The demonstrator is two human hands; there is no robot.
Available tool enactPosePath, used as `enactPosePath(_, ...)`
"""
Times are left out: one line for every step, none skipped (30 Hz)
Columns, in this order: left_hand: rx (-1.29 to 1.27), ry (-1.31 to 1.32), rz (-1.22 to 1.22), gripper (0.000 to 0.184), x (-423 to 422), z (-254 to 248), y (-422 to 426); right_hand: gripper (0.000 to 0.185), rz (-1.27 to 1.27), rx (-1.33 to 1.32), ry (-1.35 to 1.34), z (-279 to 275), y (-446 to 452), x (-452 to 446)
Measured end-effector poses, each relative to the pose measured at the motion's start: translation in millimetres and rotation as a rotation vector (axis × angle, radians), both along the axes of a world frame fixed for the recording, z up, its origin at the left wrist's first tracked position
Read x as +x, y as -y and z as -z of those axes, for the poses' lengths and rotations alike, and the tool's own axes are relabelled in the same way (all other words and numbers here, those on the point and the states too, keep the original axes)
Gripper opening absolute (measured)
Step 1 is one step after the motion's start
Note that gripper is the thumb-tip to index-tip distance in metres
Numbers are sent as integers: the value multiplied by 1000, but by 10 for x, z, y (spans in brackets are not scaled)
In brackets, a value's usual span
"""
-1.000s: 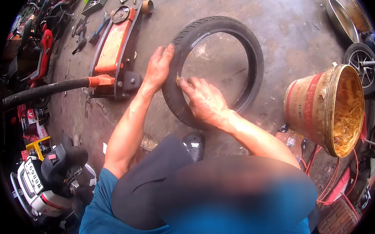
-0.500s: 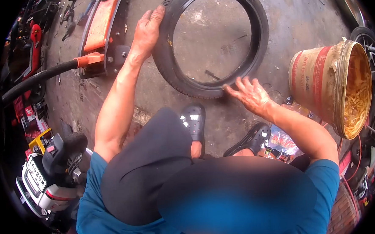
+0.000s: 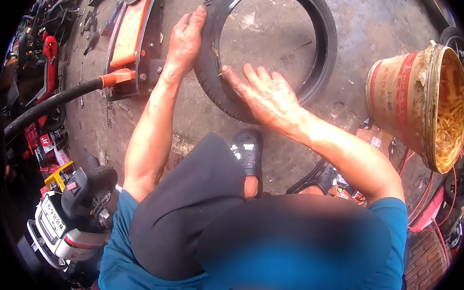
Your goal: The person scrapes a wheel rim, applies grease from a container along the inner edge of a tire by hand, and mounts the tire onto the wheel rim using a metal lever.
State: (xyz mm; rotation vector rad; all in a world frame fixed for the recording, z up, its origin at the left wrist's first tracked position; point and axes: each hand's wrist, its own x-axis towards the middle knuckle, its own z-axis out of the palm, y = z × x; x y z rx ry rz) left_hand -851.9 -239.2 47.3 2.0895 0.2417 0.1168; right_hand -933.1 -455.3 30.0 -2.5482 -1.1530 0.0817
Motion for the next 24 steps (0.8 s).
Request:
enactPosePath(4, 15, -7, 67, 12, -5, 19, 71, -2, 4, 19, 18, -5, 2)
enactPosePath(8, 28, -15, 67, 21, -3, 41, 71, -10, -9, 42, 33, 1, -3)
enactPosePath(13, 38, -23, 67, 20, -3, 46, 71, -18, -23, 61, 52, 19, -19)
enactPosePath(26, 9, -20, 65, 14, -19, 41, 70, -26, -36, 77, 68, 38, -48)
enactPosePath(39, -21, -16, 63, 14, -40, 45, 70, -51, -56, 80, 75, 62, -92)
enactPosePath(51, -45, -10, 61, 29, -52, 50, 70, -74, -76, 87, 76, 92, -126)
enactPosePath(37, -25, -15, 62, 41, -50, 56, 69, -97, -97, 95, 84, 127, -149)
enactPosePath(21, -8, -20, 64, 40, -44, 62, 69, -94, -98, 128, 140, 159, -191)
enactPosePath(7, 8, -26, 65, 36, -39, 65, 69, -109, -125, 103, 168, 197, -234)
enactPosePath(10, 14, -25, 65, 43, -35, 59, 69, -125, -152, 78, 188, 237, -274)
enactPosePath(12, 17, -24, 65, 44, -27, 48, 68, -141, -179, 51, 215, 284, -323)
enactPosePath(15, 16, -22, 64, 24, -14, 45, 69, -160, -222, 44, 252, 348, -392)
enactPosePath(32, -12, -28, 62, 11, -12, 48, 70, -181, -265, 39, 295, 429, -448)
enactPosePath(50, -34, -35, 60, 19, -22, 48, 70, -200, -307, 41, 352, 522, -473)
enactPosePath(68, -57, -41, 57, 20, -28, 49, 70, -200, -304, 23, 454, 674, -501)
enactPosePath(66, -56, -43, 57, 1, -38, 50, 69, -201, -301, 5, 576, 859, -531)
enactPosePath(65, -52, -43, 57, -13, -54, 56, 68, -199, -296, -10, 645, 975, -539)
enactPosePath(66, -46, -41, 56, -5, -65, 55, 71, -165, -356, -120, 648, 1004, -521)
enactPosePath(50, -17, -42, 59, 4, -53, 52, 74, -150, -290, -122, 537, 947, -472)
enactPosePath(32, 8, -42, 61, -11, -24, 50, 76, -134, -225, -128, 406, 871, -438)
enactPosePath(14, 38, -42, 64, -13, -3, 48, 79, -119, -160, -129, 292, 755, -406)
enactPosePath(18, 33, -37, 64, 4, 17, 36, 81, -100, -47, -127, 239, 602, -396)
enactPosePath(23, 26, -33, 64, 15, 41, 16, 84, -84, 30, -95, 235, 468, -400)
enactPosePath(29, 18, -31, 64, 22, 53, 4, 86, -64, 46, -105, 202, 327, -384)
